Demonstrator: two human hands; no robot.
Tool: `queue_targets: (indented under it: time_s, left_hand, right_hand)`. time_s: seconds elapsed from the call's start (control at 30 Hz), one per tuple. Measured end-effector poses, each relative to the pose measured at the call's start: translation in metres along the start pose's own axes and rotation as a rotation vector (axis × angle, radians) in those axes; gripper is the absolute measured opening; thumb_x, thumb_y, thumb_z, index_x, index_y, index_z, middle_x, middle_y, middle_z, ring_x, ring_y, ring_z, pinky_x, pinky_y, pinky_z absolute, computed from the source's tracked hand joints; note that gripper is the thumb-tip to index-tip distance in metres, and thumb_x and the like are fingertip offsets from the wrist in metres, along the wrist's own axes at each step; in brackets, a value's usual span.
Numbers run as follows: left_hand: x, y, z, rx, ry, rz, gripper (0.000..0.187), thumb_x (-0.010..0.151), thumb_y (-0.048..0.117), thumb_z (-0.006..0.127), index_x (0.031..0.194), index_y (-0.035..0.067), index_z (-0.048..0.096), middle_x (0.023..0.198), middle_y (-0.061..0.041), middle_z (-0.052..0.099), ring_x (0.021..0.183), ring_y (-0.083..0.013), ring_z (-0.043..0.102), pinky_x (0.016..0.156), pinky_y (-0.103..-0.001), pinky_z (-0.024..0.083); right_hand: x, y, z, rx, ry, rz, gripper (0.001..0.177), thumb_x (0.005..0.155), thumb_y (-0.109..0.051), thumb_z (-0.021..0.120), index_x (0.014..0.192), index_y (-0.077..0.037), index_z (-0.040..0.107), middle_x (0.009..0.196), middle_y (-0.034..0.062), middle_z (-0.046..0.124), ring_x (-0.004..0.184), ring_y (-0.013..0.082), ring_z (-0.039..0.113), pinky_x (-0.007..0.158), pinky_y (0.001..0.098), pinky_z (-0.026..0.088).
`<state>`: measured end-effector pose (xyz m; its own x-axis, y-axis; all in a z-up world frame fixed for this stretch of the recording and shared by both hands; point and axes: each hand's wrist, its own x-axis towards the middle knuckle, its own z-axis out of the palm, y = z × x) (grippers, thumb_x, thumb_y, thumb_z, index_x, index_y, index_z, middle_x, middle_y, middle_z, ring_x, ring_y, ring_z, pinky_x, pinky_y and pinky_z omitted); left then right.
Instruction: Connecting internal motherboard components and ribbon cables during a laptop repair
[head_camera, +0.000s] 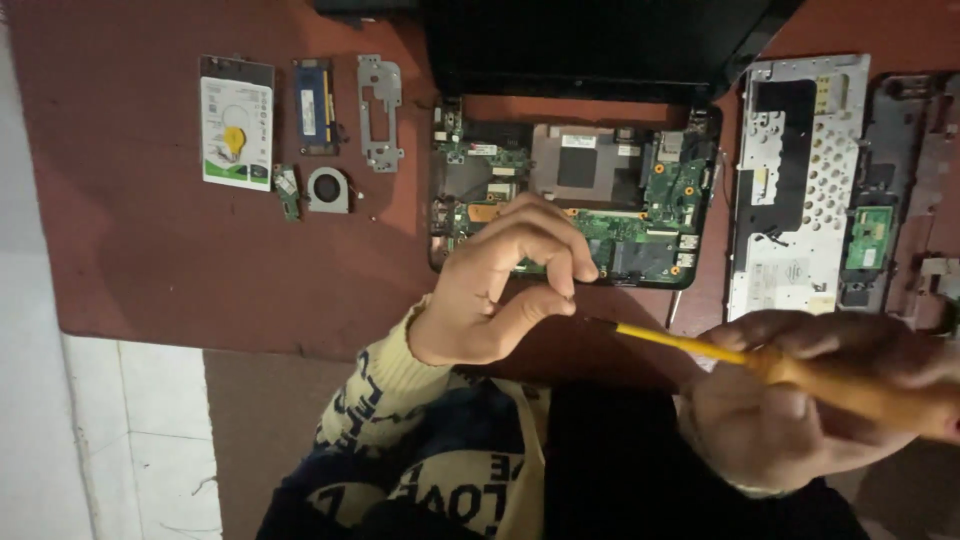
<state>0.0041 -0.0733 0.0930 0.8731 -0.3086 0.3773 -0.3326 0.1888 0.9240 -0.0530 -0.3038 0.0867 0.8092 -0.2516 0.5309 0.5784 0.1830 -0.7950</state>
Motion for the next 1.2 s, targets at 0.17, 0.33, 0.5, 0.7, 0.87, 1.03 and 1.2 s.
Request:
queue_targets:
  time_s: [0.17, 0.33, 0.5, 0.7, 0.87, 1.03, 1.2]
  left_hand:
    - [-0.003, 0.003, 0.0, 0.011, -0.001, 0.041, 0.005, 0.098, 0.016, 0.058, 0.095, 0.016, 0.054, 0.099, -0.002, 0.062, 0.094, -0.021, 0.058, 0.096, -0.039, 0.047]
    - [-0.007, 0.003, 0.0, -0.004, 0.018, 0.059, 0.005, 0.097, 0.013, 0.059, 0.094, 0.015, 0.056, 0.099, -0.001, 0.063, 0.093, -0.0198, 0.058, 0.096, -0.038, 0.046]
    - [-0.008, 0.005, -0.002, 0.013, 0.025, 0.051, 0.005, 0.097, 0.015, 0.059, 0.092, 0.015, 0.057, 0.098, -0.001, 0.063, 0.092, -0.0192, 0.059, 0.096, -0.038, 0.045]
    - [-0.011, -0.001, -0.005, 0.096, 0.053, 0.107, 0.004, 0.096, 0.017, 0.062, 0.097, 0.016, 0.058, 0.099, -0.003, 0.065, 0.095, -0.021, 0.062, 0.097, -0.038, 0.048]
    - [-0.013, -0.004, -0.007, 0.139, 0.07, 0.111, 0.005, 0.097, 0.016, 0.06, 0.095, 0.013, 0.065, 0.1, -0.004, 0.068, 0.095, -0.0217, 0.066, 0.098, -0.038, 0.049]
    - [-0.014, -0.005, -0.004, 0.138, 0.109, 0.069, 0.008, 0.095, 0.018, 0.061, 0.092, 0.012, 0.064, 0.098, -0.004, 0.067, 0.094, -0.0211, 0.064, 0.095, -0.037, 0.05]
    - [-0.014, -0.008, -0.003, 0.115, 0.12, 0.07, 0.005, 0.093, 0.014, 0.065, 0.091, 0.013, 0.061, 0.097, -0.003, 0.066, 0.092, -0.0202, 0.064, 0.094, -0.036, 0.05]
  right_hand:
    - [-0.009, 0.005, 0.015, 0.029, 0.11, -0.073, 0.042, 0.09, 0.012, 0.043, 0.126, -0.009, 0.044, 0.108, 0.0073, 0.047, 0.094, 0.0125, 0.058, 0.07, 0.0361, 0.063]
    - [-0.008, 0.001, 0.025, -0.028, 0.115, -0.069, 0.039, 0.089, 0.009, 0.047, 0.123, -0.01, 0.046, 0.104, 0.0079, 0.048, 0.093, 0.0139, 0.058, 0.07, 0.0379, 0.061]
    - [-0.011, 0.004, 0.028, -0.13, 0.156, -0.096, 0.035, 0.089, -0.007, 0.053, 0.121, -0.012, 0.041, 0.101, 0.0069, 0.042, 0.088, 0.0135, 0.051, 0.062, 0.0368, 0.056]
    - [0.027, -0.007, -0.035, 0.256, -0.878, 0.251, 0.041, 0.105, -0.021, 0.048, 0.145, -0.024, 0.045, 0.145, 0.0107, 0.048, 0.133, 0.0289, 0.054, 0.117, 0.0659, 0.057]
    - [0.002, 0.002, 0.04, -0.033, -0.13, -0.249, 0.034, 0.086, -0.006, 0.06, 0.111, -0.014, 0.038, 0.1, 0.0074, 0.049, 0.084, 0.0163, 0.063, 0.066, 0.0413, 0.067]
    - [0.005, -0.002, 0.042, -0.131, -0.184, -0.268, 0.034, 0.088, -0.007, 0.058, 0.116, -0.012, 0.039, 0.105, 0.0051, 0.047, 0.088, 0.0126, 0.063, 0.068, 0.0361, 0.067]
    - [0.006, 0.002, 0.043, -0.177, -0.142, -0.304, 0.035, 0.087, -0.012, 0.059, 0.114, -0.013, 0.037, 0.101, 0.0048, 0.047, 0.084, 0.0101, 0.061, 0.063, 0.0351, 0.065]
